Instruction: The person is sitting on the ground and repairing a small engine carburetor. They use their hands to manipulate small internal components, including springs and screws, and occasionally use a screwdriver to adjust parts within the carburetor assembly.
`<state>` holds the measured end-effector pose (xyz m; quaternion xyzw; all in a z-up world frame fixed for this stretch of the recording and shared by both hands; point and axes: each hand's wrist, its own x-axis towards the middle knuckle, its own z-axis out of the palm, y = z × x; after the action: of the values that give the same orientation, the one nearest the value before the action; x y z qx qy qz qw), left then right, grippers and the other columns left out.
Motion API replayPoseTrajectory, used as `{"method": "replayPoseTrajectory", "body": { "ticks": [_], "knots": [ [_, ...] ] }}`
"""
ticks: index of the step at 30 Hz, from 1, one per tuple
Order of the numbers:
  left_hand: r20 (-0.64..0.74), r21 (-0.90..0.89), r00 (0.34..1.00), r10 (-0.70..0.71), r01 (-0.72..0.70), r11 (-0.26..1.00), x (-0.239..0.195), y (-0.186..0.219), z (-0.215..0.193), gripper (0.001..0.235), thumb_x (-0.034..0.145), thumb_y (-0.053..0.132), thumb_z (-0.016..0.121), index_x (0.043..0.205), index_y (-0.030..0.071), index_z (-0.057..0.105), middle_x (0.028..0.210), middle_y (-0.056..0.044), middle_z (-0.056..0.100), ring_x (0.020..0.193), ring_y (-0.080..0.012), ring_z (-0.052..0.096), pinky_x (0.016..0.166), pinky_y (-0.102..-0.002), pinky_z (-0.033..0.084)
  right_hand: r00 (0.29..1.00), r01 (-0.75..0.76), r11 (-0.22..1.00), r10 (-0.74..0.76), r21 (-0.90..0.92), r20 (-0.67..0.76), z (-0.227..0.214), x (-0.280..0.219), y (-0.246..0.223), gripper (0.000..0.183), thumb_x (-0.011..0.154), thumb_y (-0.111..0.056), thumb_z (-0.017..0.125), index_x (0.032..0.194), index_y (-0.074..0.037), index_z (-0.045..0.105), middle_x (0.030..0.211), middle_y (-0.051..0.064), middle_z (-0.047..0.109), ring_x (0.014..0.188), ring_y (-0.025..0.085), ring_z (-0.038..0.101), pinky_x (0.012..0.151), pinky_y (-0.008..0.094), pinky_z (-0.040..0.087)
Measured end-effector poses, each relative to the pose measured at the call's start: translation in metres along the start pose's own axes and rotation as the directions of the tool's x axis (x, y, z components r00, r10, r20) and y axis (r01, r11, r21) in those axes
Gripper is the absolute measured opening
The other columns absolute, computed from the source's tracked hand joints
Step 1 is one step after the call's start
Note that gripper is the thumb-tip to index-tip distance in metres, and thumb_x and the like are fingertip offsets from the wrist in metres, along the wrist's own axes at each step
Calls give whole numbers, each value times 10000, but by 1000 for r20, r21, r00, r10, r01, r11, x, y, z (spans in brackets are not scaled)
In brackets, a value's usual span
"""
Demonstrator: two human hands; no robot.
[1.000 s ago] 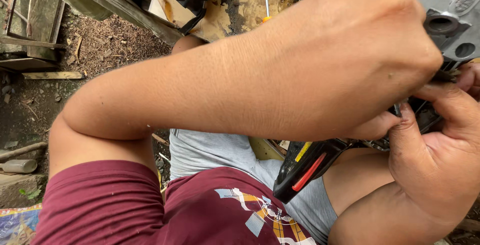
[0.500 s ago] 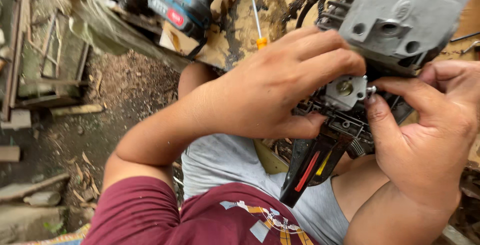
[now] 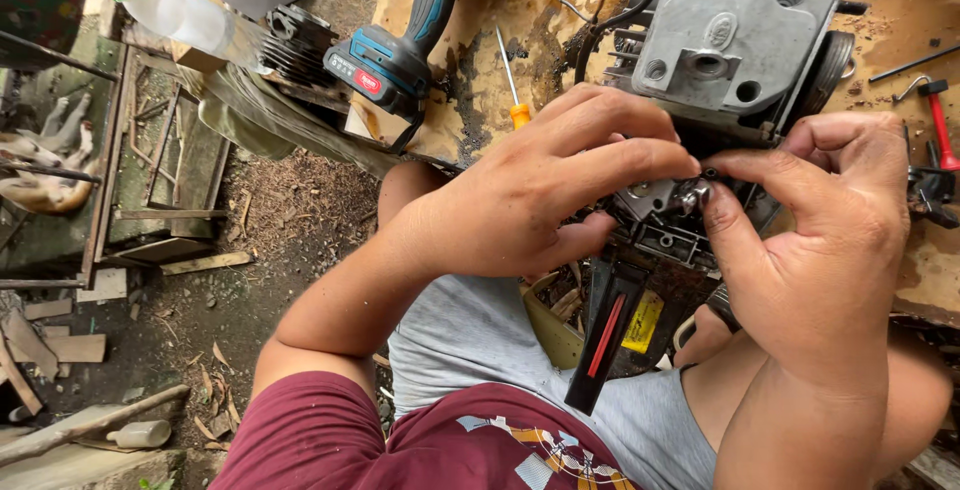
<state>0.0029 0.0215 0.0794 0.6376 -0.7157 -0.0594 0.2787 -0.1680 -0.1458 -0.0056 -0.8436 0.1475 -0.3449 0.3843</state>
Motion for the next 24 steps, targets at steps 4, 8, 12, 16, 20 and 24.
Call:
{"method": "replayPoseTrajectory", "body": {
  "ticks": [4,8,12,16,20,24],
  "knots": [
    [-33,10,999,1,-1,1000,-7,-6,9,564,854,-36,697,1375,147,583,1385,-63,517,1356,-269,516,1132,-361,439,1000,-5,1000,5,-2,-20,0,-1,-3,209,896,-81,841,1089,-87,762,1121,95,472,1054,204,517,933,310,445],
    [-91,46,995,49,-45,998,-10,-7,12,579,833,-59,689,1359,165,601,1416,-87,494,1363,-298,492,1174,-399,431,993,102,979,-111,-178,-43,-2,-2,-6,222,863,-82,881,1065,-98,790,1100,72,513,1017,223,500,892,335,435],
    [-94,31,995,15,-12,999,-11,-5,12,577,825,-52,691,1355,159,600,1397,-80,511,1354,-310,504,1174,-414,435,991,110,974,-123,-195,-52,-2,-4,-6,221,882,-79,869,1085,-132,800,1124,47,534,971,200,464,810,296,412],
    [-100,57,994,-54,60,997,-10,2,13,523,882,-22,702,1359,160,593,1364,-64,523,1349,-281,534,1152,-385,450,991,114,979,-123,-166,-43,-1,-2,-4,212,882,-85,889,1073,-126,807,1100,45,552,940,175,473,780,280,418],
    [-144,112,987,-76,92,989,-8,13,12,531,825,9,721,1328,119,591,1308,-103,528,1297,-340,543,1124,-436,469,995,95,989,-98,-112,-28,-2,-4,-4,223,909,-76,884,1110,-125,802,1093,40,561,906,162,479,750,268,402],
    [-153,159,984,-95,119,980,-7,18,11,568,799,28,735,1332,117,562,1297,-131,514,1244,-347,564,1072,-460,488,993,111,980,-118,-168,-30,-2,-7,-2,238,891,-48,890,1105,-108,807,1034,55,581,906,193,501,758,300,406]
  ]
}}
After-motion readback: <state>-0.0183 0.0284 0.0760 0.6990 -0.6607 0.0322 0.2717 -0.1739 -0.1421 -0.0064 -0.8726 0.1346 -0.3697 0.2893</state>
